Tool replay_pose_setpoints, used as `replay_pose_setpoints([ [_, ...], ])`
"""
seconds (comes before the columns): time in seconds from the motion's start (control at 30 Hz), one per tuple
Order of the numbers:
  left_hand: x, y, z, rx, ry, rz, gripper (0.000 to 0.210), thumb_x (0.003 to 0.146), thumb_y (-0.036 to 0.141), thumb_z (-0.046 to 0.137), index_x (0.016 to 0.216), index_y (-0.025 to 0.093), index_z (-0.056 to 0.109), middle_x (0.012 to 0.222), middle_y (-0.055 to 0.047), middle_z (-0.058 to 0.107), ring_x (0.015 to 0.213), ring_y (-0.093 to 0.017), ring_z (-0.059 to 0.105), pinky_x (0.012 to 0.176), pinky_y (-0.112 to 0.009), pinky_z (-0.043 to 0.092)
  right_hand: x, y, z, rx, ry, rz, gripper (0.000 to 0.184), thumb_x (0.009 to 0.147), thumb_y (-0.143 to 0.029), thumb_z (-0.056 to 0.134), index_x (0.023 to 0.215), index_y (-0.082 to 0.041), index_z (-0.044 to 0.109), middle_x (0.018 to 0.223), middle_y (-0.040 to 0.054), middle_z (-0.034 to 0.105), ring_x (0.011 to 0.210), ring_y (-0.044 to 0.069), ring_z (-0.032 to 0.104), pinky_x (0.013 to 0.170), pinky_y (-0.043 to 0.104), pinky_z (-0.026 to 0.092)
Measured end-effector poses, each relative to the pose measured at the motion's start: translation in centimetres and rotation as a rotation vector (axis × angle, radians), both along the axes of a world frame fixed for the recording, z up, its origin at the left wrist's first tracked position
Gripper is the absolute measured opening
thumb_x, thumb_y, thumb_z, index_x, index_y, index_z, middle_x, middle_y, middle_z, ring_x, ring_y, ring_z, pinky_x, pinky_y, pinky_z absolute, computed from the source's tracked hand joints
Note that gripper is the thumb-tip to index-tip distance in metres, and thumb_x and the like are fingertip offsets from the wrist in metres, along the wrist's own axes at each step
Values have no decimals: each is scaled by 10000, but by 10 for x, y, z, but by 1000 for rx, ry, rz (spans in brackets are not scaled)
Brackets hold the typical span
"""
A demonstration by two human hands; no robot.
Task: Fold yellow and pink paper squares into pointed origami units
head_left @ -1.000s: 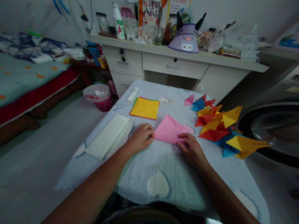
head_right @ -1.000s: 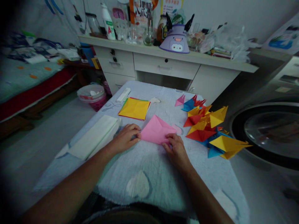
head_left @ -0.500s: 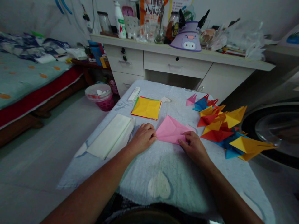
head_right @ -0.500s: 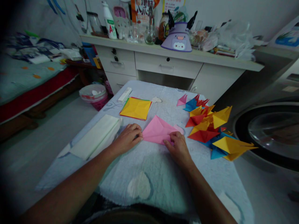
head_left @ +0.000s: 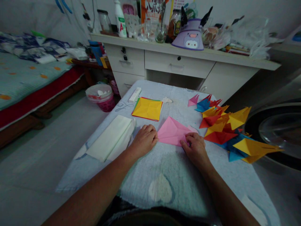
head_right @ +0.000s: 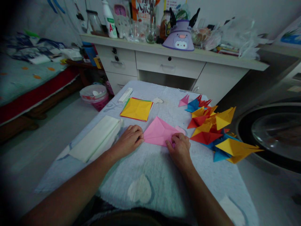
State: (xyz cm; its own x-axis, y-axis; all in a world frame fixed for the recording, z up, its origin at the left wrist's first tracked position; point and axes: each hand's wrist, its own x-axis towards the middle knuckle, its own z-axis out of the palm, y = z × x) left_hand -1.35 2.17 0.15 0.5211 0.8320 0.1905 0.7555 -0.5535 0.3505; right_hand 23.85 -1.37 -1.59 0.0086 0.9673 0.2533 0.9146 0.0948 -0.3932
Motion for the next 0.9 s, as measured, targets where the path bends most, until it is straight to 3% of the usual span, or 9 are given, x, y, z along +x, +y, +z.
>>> replay_pose_setpoints([
  [0.33,2,0,-5,25,104,5,147,932,234,469,895,166,594,1023,-80,552,966,-224,473,910,-393,402,-3,1,2,-7,-43,-34,236,814,-358,603,639,-200,589,952,78,625,880,234,530,748,355,349],
  [0.6,-2,-3,0,-29,6,-14,80,900,212,492,861,188,557,1008,-53,537,949,-210,461,897,-380,401,-7,0,4,-3,-85,-51,230,812,-354,608,647,-196,583,942,84,619,846,231,516,711,350,333],
  [0.9,-2,-1,-9,-5,-4,8,112,907,198,461,863,190,564,1006,-60,523,958,-212,459,900,-380,397,-7,1,3,15,-115,-51,238,816,-365,598,649,-196,575,910,77,599,823,223,503,690,336,324],
])
